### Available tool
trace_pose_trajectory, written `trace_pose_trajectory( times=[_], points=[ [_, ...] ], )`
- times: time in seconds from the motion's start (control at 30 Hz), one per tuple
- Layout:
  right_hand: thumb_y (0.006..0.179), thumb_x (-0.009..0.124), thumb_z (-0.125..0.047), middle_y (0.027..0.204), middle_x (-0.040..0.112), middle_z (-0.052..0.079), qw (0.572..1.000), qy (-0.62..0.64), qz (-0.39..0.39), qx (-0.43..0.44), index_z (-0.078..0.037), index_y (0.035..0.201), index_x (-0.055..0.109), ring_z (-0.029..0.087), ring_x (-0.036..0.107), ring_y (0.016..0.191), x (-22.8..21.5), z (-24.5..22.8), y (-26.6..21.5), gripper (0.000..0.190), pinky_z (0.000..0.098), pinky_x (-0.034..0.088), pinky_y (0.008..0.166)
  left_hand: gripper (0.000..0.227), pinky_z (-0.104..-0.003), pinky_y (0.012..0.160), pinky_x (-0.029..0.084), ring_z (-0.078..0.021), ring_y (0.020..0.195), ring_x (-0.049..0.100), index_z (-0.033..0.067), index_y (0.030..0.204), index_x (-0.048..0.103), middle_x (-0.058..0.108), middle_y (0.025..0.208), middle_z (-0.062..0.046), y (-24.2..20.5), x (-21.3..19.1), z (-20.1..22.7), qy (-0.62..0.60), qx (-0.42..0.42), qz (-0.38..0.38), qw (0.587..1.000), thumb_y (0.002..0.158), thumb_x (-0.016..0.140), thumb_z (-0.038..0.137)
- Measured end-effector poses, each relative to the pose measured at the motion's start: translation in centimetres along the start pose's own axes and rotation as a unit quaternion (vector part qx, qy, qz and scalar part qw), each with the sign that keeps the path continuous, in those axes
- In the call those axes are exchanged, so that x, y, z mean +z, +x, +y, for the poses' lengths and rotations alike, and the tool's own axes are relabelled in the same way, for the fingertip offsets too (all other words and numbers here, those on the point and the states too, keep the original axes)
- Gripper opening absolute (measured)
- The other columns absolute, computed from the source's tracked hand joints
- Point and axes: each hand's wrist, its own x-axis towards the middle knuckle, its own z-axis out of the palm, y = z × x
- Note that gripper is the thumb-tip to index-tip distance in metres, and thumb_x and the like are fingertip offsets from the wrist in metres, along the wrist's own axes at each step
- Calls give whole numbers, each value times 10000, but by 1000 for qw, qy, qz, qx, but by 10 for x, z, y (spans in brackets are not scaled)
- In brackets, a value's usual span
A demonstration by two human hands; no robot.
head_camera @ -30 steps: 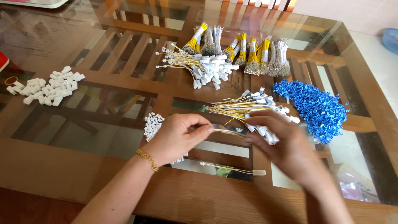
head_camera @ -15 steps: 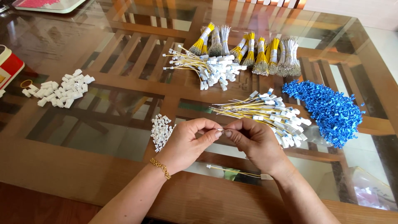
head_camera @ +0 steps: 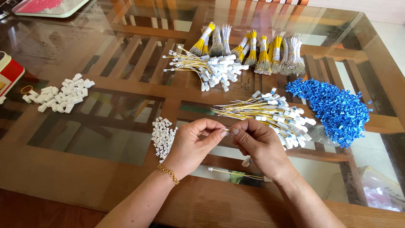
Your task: Assembling electronic wire cables by attaching plastic connector housings to pre-crimped wires.
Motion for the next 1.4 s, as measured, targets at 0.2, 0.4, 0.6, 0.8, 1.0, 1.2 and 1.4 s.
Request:
trace_pose_trajectory(
  times=[0.2, 0.4, 0.6, 0.8, 1.0, 1.2, 1.4],
  points=[
    [981, 681, -135, 595, 640, 132, 1000, 17, 9, -7, 11, 881, 735, 155, 527, 491, -1, 1, 0, 185, 265, 425, 503, 170, -256, 693, 585, -92, 778, 689, 35, 1030, 788, 777, 821, -112, -2, 4, -1, -13, 0, 9, 1000, 920, 753, 160],
    [979, 680, -138, 617, 646, 136, 1000, 13, 4, 10, 17, 875, 733, 156, 525, 495, -2, 2, -1, 194, 271, 427, 501, 184, -290, 757, 595, -107, 835, 728, 65, 1061, 777, 799, 851, -106, -3, 4, 7, 20, 30, 16, 999, 958, 705, 198],
    [942, 728, -116, 533, 584, 81, 998, -38, 32, -50, 8, 851, 756, 120, 512, 509, 8, -5, -4, 156, 243, 446, 519, 153, -329, 728, 591, -188, 790, 739, 70, 1013, 761, 767, 798, -117, -4, 4, 12, 83, 74, 18, 994, 985, 650, 171],
    [854, 827, -99, 602, 649, 76, 983, -103, 76, -135, -53, 874, 797, 96, 531, 608, 13, -5, -6, 59, 249, 492, 598, 174, -303, 693, 548, -171, 756, 682, 71, 987, 723, 752, 764, -106, -5, 9, 6, 77, 58, 24, 995, 1025, 575, 155],
    [930, 755, -144, 460, 516, 62, 996, -52, 58, -52, -32, 843, 765, 125, 502, 500, 6, -8, -5, 142, 254, 476, 530, 158, -307, 701, 560, -155, 720, 663, 76, 972, 730, 748, 740, -102, -5, 10, 9, 76, 93, 40, 992, 1010, 610, 171],
    [955, 732, -188, 448, 485, 58, 997, -56, 39, -27, -31, 835, 757, 127, 468, 503, 4, -9, -6, 199, 267, 466, 534, 107, -322, 728, 578, -249, 728, 728, 107, 920, 750, 720, 720, -80, 0, 5, 15, 146, 210, 49, 965, 970, 665, 149],
    [939, 750, -197, 470, 541, 79, 997, -77, 32, -4, -37, 861, 768, 140, 531, 535, 5, 2, -5, 179, 269, 489, 570, 70, -338, 735, 579, -250, 711, 721, 92, 898, 722, 700, 721, -69, 3, 0, 12, 157, 248, 45, 955, 950, 681, 112]
  ],
)
